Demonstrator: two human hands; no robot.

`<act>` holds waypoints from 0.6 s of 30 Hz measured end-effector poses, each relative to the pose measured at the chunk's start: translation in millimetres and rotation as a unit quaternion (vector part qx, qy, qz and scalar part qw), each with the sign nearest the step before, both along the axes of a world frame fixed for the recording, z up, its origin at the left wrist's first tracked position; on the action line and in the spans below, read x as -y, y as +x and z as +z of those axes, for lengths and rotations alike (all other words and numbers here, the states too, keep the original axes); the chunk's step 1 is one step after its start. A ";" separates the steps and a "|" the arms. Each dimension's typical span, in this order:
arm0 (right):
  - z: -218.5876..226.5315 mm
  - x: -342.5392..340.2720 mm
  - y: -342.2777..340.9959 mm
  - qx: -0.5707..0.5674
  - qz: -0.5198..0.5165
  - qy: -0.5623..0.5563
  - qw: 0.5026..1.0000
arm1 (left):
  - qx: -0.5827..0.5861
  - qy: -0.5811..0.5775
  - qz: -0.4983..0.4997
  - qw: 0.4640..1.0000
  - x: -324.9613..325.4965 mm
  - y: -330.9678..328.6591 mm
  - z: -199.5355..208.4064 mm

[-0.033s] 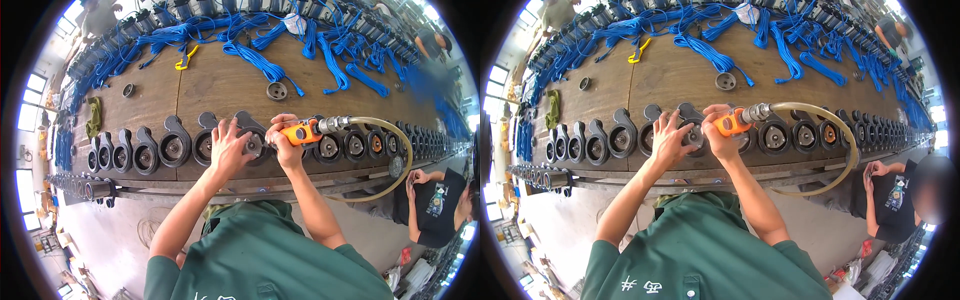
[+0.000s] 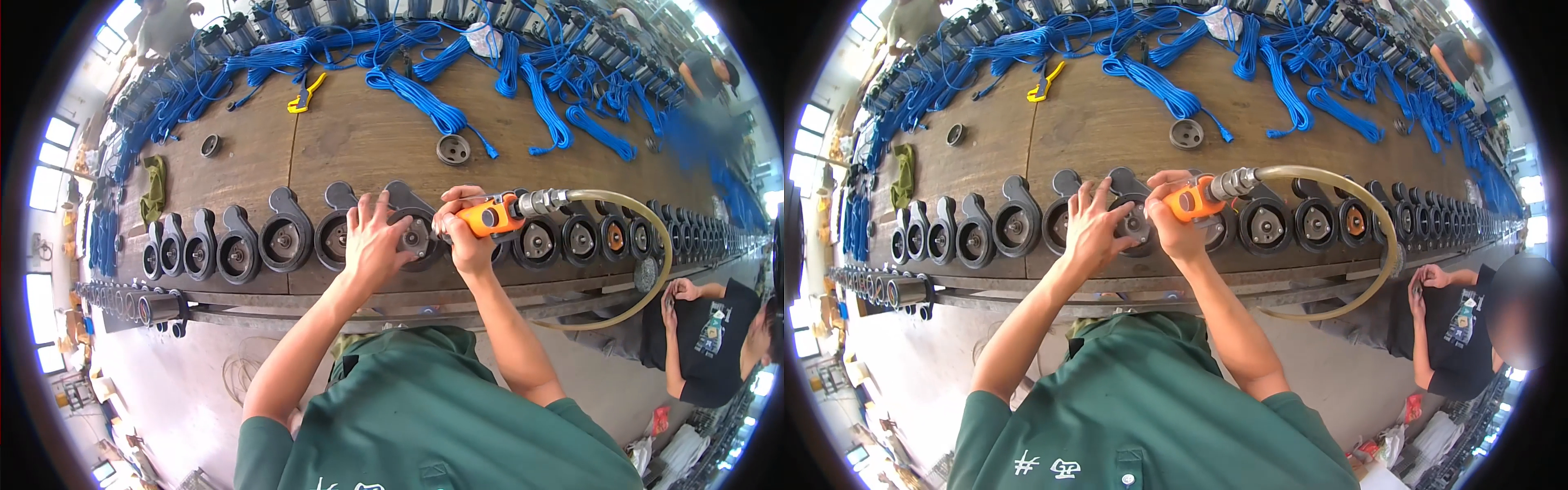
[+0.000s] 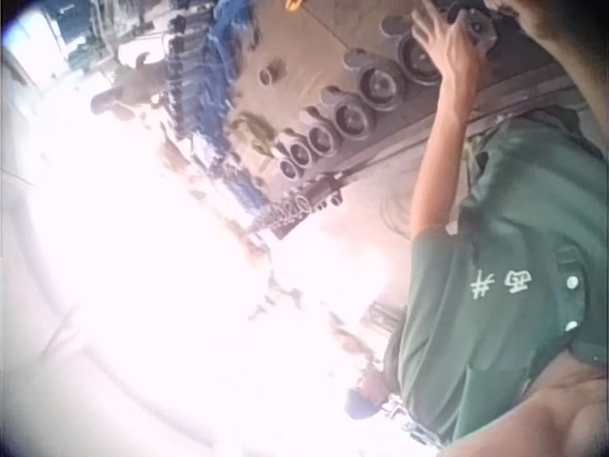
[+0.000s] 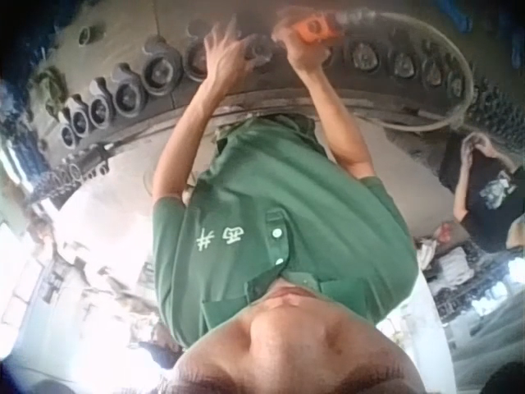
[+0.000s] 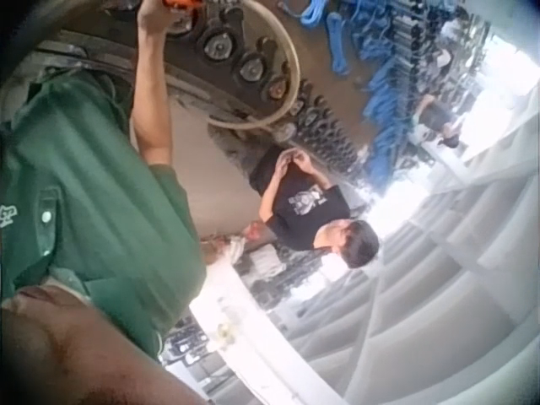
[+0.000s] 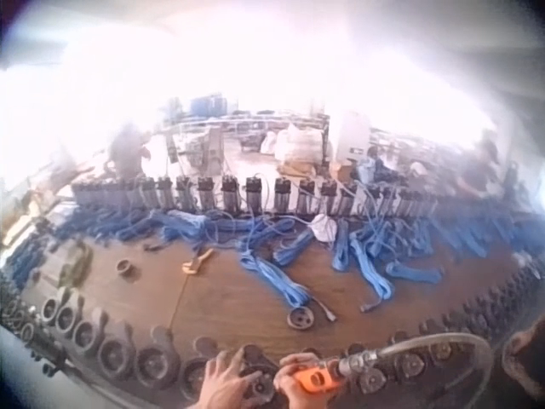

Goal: The person assembles pump components on a factory line using a pneumatic screwdriver. They place metal plates onto pump housings, wipe parts with a cloth, and secure bolts into the assembly.

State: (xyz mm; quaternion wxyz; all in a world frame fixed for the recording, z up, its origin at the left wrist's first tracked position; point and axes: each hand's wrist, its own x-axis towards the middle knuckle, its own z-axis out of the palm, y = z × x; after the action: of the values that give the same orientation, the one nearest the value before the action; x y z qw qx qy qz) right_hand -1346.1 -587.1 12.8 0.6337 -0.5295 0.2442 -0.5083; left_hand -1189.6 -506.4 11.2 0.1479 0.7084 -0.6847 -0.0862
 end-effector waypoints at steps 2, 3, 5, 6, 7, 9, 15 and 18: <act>-3.6 1.1 7.6 -0.004 0.011 0.017 1.000 | 0.008 0.010 0.006 1.000 1.1 2.6 -2.6; -5.8 1.5 9.9 -0.010 0.015 0.014 1.000 | 0.012 0.016 0.008 1.000 0.4 3.0 -4.0; -10.1 2.8 13.1 -0.025 0.021 0.010 0.999 | 0.019 0.012 0.050 0.999 -1.4 -3.1 -6.0; -13.3 4.0 13.4 -0.036 0.028 0.001 0.999 | 0.022 0.010 0.069 0.997 -2.1 -6.3 -6.7; -15.7 5.5 14.0 -0.041 0.028 -0.014 0.999 | 0.027 0.013 0.075 0.997 -2.0 -7.6 -7.8; -20.4 5.0 13.5 -0.053 0.028 -0.038 0.997 | 0.036 0.024 0.085 0.995 -2.2 -10.4 -10.1; -27.2 6.0 15.6 -0.056 0.058 -0.018 0.997 | 0.054 0.038 0.055 0.996 0.9 -5.3 -19.8; -29.5 3.3 15.7 -0.047 0.067 -0.012 0.997 | 0.057 0.066 0.059 0.994 2.8 -6.8 -19.0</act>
State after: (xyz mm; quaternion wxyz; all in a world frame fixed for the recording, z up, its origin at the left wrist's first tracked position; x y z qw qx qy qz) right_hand -1330.3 -590.4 -16.7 0.6482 -0.5752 0.2313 -0.4421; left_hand -1196.4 -509.2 -7.8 0.0659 0.7598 -0.6417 -0.0818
